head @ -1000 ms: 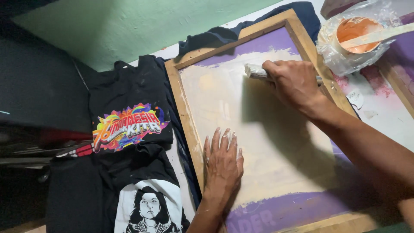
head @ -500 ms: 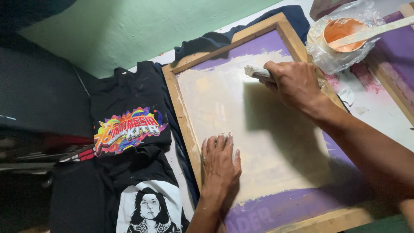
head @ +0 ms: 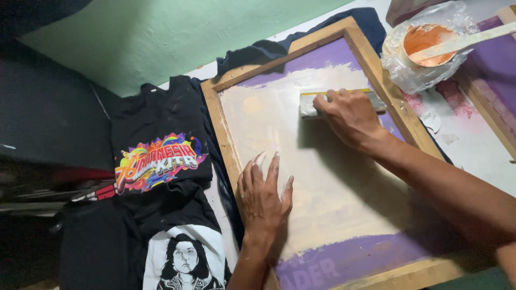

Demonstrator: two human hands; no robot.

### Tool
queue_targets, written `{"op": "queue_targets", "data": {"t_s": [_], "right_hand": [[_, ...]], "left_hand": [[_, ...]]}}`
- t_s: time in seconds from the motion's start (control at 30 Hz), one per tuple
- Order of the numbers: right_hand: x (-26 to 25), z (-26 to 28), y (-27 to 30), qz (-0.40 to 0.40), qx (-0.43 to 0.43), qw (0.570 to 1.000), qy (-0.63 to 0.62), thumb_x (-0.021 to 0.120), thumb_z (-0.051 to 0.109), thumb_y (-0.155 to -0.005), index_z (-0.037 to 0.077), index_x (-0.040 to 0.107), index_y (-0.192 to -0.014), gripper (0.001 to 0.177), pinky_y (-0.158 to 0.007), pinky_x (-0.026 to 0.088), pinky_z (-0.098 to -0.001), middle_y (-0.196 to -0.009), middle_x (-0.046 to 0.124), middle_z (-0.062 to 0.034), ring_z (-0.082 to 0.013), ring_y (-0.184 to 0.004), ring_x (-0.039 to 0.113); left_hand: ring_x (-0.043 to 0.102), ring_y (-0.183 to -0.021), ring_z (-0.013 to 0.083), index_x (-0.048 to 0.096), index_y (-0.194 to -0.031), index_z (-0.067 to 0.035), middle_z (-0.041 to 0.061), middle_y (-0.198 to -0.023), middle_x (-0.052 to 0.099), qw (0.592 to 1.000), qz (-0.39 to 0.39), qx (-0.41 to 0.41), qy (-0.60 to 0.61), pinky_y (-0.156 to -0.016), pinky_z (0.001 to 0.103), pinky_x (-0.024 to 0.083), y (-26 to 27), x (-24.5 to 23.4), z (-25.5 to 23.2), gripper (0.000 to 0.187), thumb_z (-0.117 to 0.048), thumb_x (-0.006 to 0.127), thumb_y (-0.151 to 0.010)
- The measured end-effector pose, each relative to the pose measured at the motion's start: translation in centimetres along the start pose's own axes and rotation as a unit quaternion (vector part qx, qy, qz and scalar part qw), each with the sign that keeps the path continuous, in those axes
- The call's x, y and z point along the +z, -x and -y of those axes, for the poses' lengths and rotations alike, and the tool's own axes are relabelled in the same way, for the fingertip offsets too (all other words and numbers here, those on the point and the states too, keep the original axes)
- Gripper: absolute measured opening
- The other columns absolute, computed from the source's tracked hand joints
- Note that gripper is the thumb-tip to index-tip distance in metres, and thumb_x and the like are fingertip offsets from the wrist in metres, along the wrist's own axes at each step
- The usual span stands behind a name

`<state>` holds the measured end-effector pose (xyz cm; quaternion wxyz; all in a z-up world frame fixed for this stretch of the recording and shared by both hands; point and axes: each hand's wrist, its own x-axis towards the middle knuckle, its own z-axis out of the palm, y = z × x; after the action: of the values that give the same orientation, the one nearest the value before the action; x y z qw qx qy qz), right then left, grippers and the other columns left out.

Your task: The person uses a squeegee to spread white ink across a screen printing frame placed over a black t-shirt. They repeatedly pull the squeegee across the screen to ensure even coverage, occasionally using a spatula to add more ink from a container.

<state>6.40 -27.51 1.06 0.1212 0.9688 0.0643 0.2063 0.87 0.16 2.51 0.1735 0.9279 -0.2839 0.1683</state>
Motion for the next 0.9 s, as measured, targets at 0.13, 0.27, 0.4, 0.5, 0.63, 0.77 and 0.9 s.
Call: {"op": "queue_targets", "data": {"t_s": [0.13,0.27,0.4,0.5,0.63,0.77,0.9], "right_hand": [[1.5,0.0,6.7,-0.016,-0.098,0.995,0.015,0.062,0.018,-0.09,0.036,0.066,-0.122,0.037,-0.064,0.058,-0.0314,-0.1,0.075,-0.0031,-0.0221,-0.087,0.075],[-2.9,2.4,12.3,0.043,-0.084,0.993,0.076,0.062,0.028,-0.093,0.039,0.068,-0.119,0.029,-0.068,0.058,-0.0285,-0.108,0.078,0.0008,-0.0197,-0.096,0.078],[-7.2,2.9,12.8,0.044,-0.128,0.991,0.021,0.062,0.028,-0.095,0.038,0.068,-0.117,0.025,-0.066,0.062,-0.0323,-0.106,0.081,-0.0016,-0.0224,-0.093,0.079],[-9.9,0.8,10.7,0.097,-0.139,0.981,-0.095,0.06,0.019,-0.098,0.045,0.063,-0.12,0.034,-0.042,0.046,-0.0196,-0.081,0.078,0.0094,-0.0089,-0.056,0.071],[-10.9,-0.7,7.6,0.197,0.005,0.976,-0.091,0.059,0.04,-0.099,0.042,0.066,-0.12,0.022,-0.056,0.059,-0.0284,-0.071,0.074,0.0091,-0.0139,-0.064,0.073],[-3.2,-1.9,2.9,0.076,0.05,0.994,-0.057,0.058,0.045,-0.099,0.043,0.063,-0.118,0.02,-0.059,0.058,-0.0371,-0.075,0.07,0.0086,-0.0197,-0.066,0.073],[3.2,-0.5,-1.8,-0.03,0.035,0.999,0.011,0.061,0.026,-0.093,0.032,0.068,-0.108,0.017,-0.06,0.051,-0.0341,-0.079,0.072,0.004,-0.0208,-0.07,0.072]], "left_hand": [[0.046,-0.139,0.0389,0.055,-0.147,-0.017,0.021,-0.142,0.053,0.996,0.054,-0.034,-0.061,-0.111,0.054,0.035,-0.5,0.6,-0.2,0.064,-0.052,0.063,-0.093],[0.039,-0.147,0.0431,0.046,-0.154,-0.016,0.025,-0.128,0.066,0.966,0.214,-0.04,-0.137,-0.117,0.065,0.022,-0.8,0.9,-1.1,0.076,-0.065,0.052,-0.096],[0.045,-0.143,0.0374,0.042,-0.156,-0.012,0.022,-0.119,0.074,0.93,0.283,0.114,-0.205,-0.12,0.061,0.021,-1.7,-0.4,-1.0,0.065,-0.052,0.046,-0.105],[0.057,-0.124,0.0387,0.06,-0.141,-0.017,0.016,-0.093,0.071,0.976,0.164,0.12,-0.083,-0.111,0.066,0.032,0.0,1.2,0.7,0.065,-0.06,0.058,-0.092],[0.058,-0.121,0.0331,0.062,-0.139,-0.024,0.01,-0.093,0.07,0.987,0.135,0.062,-0.053,-0.104,0.059,0.041,0.8,-0.8,1.9,0.057,-0.06,0.056,-0.095],[0.047,-0.14,0.0388,0.061,-0.14,-0.023,0.017,-0.134,0.061,0.99,0.135,0.038,-0.026,-0.106,0.058,0.039,0.9,-1.0,1.6,0.061,-0.059,0.062,-0.092],[0.047,-0.141,0.0399,0.061,-0.141,-0.014,0.02,-0.14,0.059,0.999,0.039,0.02,0.0,-0.108,0.055,0.039,-1.0,0.1,1.8,0.057,-0.048,0.062,-0.096]]}}
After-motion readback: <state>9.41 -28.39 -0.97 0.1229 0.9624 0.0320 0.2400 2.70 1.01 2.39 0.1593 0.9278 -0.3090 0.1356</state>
